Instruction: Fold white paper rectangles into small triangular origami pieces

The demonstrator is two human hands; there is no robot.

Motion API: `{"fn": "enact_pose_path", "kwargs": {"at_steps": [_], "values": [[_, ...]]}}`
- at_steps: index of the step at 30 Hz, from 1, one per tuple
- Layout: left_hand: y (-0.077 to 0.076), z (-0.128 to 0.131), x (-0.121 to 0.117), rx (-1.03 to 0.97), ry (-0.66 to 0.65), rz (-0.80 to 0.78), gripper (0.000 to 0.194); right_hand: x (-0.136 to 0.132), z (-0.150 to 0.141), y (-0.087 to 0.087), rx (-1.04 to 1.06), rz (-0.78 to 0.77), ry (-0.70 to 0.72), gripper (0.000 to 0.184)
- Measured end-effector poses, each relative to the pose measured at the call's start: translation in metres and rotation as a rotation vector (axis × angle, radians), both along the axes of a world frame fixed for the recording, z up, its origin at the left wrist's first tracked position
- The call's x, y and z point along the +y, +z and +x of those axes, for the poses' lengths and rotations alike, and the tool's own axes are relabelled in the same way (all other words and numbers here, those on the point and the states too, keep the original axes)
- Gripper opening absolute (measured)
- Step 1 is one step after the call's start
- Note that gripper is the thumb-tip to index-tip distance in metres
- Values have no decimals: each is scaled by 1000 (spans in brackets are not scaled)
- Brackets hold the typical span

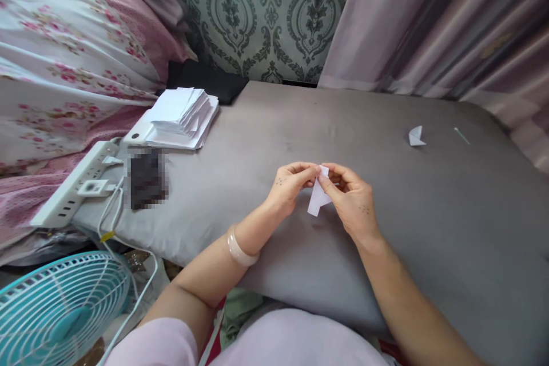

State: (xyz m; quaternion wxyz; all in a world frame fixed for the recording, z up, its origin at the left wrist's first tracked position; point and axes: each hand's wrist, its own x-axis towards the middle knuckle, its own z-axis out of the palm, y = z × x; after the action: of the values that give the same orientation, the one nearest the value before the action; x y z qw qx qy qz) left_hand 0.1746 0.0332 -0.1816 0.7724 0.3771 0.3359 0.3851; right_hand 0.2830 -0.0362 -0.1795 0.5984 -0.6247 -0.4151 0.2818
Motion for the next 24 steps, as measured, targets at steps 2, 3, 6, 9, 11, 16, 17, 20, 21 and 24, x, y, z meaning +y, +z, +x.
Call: {"fn": "enact_pose_path", "kwargs": {"at_steps": [2, 3, 6, 9, 11, 16, 17, 20, 21, 24], "values": [[0, 0, 0, -6, -5, 9, 14, 0, 0, -1, 2, 6, 8, 24], [0, -1, 0, -7, -5, 19, 14, 0, 0, -1, -1, 10, 13, 23], [0, -2, 0, -3, -3, 35, 12, -1, 0, -1, -26, 12, 33, 22], [1, -3, 0, 0, -3, 40, 11, -2, 1, 2, -81, -3, 50, 21], [1, -3, 1, 1, 2, 47, 10, -4, 0, 4, -136, -5, 63, 21], [1, -5, 2, 14, 14, 64, 9, -6, -1, 10, -373, 87, 108, 22], [1, -5, 3, 16, 13, 66, 9, -6, 0, 10, -440, 119, 114, 23], [1, -5, 4, 19, -3, 70, 9, -4, 3, 7, -653, 215, 119, 29], [1, -5, 5, 16, -12, 68, 10, -4, 4, 6, -714, 239, 116, 31], [1, -7, 6, -3, -33, 63, 12, -4, 7, 4, -852, 254, 104, 36]]}}
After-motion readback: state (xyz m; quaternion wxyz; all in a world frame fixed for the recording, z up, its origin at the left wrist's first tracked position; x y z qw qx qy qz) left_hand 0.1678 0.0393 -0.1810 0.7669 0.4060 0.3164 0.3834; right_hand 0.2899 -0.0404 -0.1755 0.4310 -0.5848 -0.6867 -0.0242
